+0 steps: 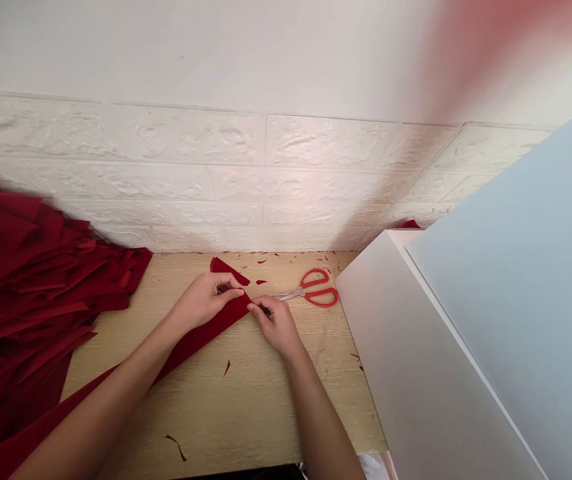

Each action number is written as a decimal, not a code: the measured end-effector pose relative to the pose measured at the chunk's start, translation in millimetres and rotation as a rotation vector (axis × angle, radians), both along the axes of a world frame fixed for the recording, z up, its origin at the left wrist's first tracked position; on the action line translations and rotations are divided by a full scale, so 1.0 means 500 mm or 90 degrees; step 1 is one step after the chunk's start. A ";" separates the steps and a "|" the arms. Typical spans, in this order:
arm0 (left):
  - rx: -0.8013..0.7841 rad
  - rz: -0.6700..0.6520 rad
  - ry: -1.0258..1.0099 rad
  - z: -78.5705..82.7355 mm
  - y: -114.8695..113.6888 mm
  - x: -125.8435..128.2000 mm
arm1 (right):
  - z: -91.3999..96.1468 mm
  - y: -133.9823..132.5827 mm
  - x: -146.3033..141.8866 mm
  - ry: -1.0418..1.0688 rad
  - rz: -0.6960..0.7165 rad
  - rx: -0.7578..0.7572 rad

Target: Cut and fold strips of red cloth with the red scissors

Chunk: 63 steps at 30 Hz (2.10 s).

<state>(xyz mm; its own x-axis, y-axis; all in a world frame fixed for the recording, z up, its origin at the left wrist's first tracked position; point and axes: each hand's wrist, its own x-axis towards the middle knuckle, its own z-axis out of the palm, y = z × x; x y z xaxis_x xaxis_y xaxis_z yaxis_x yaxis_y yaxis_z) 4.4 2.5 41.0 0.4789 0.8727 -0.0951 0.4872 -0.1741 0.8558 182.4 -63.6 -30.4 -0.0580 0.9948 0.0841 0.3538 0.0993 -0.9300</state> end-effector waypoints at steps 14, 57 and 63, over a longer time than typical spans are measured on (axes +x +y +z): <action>-0.056 0.054 -0.072 -0.038 0.018 0.006 | -0.005 -0.001 0.000 -0.017 -0.025 0.030; 0.175 -0.120 0.131 0.046 -0.016 -0.033 | 0.011 -0.039 -0.034 -0.137 -0.154 0.384; 0.298 -0.168 0.223 0.052 -0.033 -0.039 | 0.014 -0.032 -0.034 -0.175 -0.113 0.453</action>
